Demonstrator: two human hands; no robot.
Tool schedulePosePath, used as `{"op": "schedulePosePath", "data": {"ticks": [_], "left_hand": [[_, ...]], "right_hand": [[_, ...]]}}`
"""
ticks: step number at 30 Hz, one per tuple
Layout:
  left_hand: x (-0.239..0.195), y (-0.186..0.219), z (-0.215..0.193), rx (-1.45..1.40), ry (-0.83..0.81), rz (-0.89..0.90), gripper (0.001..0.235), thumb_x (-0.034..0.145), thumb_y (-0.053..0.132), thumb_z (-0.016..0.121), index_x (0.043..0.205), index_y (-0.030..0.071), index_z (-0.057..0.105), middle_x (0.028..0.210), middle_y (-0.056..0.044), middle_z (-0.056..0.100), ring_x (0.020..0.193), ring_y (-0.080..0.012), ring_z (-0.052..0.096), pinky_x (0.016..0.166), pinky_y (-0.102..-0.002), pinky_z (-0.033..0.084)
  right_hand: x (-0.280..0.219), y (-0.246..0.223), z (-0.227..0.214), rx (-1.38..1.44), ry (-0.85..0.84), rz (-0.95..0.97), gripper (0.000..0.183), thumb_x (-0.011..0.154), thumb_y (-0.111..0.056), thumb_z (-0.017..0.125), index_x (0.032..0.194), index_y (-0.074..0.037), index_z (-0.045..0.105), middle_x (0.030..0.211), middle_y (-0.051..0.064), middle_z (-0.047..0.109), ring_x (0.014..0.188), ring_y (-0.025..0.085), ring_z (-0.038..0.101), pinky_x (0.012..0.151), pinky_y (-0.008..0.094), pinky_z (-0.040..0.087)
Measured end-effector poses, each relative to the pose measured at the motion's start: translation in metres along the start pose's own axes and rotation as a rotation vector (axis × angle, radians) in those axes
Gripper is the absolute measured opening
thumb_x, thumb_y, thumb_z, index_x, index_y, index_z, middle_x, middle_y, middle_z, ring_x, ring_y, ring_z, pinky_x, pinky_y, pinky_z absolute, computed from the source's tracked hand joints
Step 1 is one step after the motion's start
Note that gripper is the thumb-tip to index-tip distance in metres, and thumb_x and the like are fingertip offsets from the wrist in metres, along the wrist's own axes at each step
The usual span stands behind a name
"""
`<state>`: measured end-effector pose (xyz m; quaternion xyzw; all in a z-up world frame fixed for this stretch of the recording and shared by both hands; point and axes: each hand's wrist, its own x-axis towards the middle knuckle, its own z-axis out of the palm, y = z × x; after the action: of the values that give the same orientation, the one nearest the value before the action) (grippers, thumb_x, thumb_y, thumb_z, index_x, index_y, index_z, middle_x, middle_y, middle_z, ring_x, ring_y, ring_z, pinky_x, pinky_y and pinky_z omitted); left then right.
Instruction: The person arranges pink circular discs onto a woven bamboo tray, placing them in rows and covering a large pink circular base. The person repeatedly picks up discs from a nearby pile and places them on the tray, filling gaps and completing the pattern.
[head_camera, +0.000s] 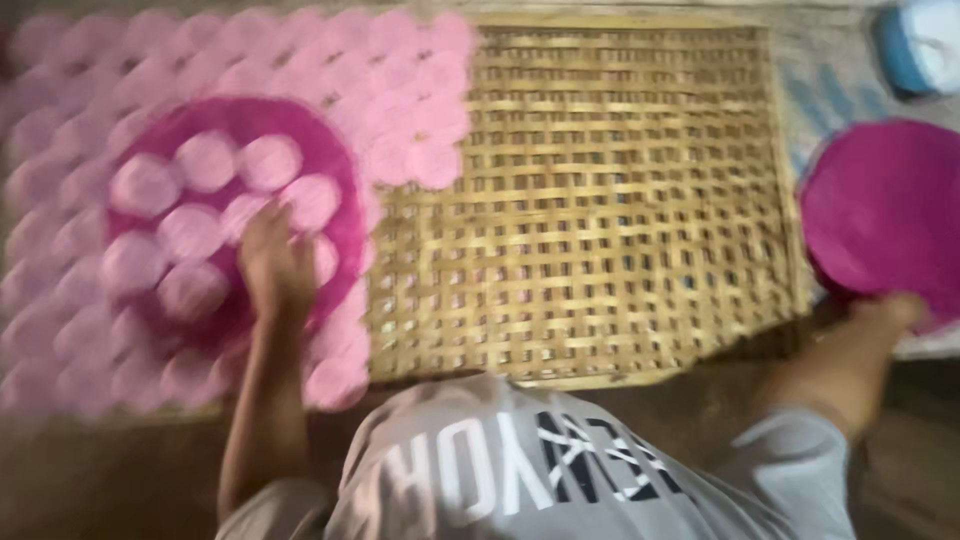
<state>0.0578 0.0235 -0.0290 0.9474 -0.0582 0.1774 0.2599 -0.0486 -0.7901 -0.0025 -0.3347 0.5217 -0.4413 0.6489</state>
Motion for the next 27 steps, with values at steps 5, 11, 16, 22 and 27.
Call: {"op": "schedulePosePath", "data": {"ticks": [5,11,16,22,27], "left_hand": [[0.005,-0.031,0.009,0.366,0.093,-0.046,0.046,0.093,0.023,0.069,0.134,0.006,0.063,0.139,-0.014,0.058,0.132,-0.0335,0.05,0.111,-0.052,0.036],[0.013,-0.03,0.018,0.361,0.002,-0.184,0.044,0.091,0.032,0.069,0.129,0.012,0.066,0.134,-0.008,0.057,0.13,-0.0287,0.046,0.11,-0.053,0.032],[0.049,-0.012,0.014,0.352,-0.2,-0.322,0.045,0.087,0.035,0.076,0.119,0.006,0.065,0.128,-0.015,0.054,0.128,-0.0332,0.043,0.112,-0.052,0.029],[0.07,0.034,-0.012,-0.416,-0.424,-0.685,0.026,0.092,0.011,0.061,0.118,0.013,0.063,0.092,-0.006,0.066,0.083,-0.0222,0.068,0.076,-0.037,0.061],[0.05,0.089,-0.018,-0.333,-0.581,-0.25,0.056,0.085,0.037,0.077,0.132,0.015,0.057,0.117,-0.008,0.072,0.098,-0.0233,0.071,0.08,-0.035,0.061]], "right_hand": [[-0.075,0.098,0.074,-0.145,-0.157,-0.002,0.034,0.107,-0.015,0.039,0.136,-0.001,0.05,0.13,0.014,0.059,0.102,0.022,0.062,0.08,0.033,0.056],[-0.168,0.153,0.084,-0.245,-0.641,-0.283,0.03,0.111,-0.012,0.039,0.137,-0.001,0.047,0.133,0.013,0.055,0.103,0.018,0.058,0.083,0.03,0.054],[-0.318,0.219,0.093,-0.611,-1.075,-1.263,0.014,0.111,-0.004,0.05,0.122,-0.007,0.058,0.123,0.006,0.057,0.106,0.022,0.059,0.094,0.035,0.052],[-0.488,0.231,0.103,-0.844,-1.585,-0.015,0.024,0.104,-0.01,0.056,0.126,-0.011,0.066,0.122,0.005,0.069,0.112,0.02,0.065,0.101,0.035,0.053],[-0.505,0.255,0.137,-0.628,-1.497,0.677,0.047,0.108,-0.033,0.037,0.125,0.0,0.066,0.117,0.015,0.076,0.105,0.023,0.072,0.099,0.036,0.055]]}}
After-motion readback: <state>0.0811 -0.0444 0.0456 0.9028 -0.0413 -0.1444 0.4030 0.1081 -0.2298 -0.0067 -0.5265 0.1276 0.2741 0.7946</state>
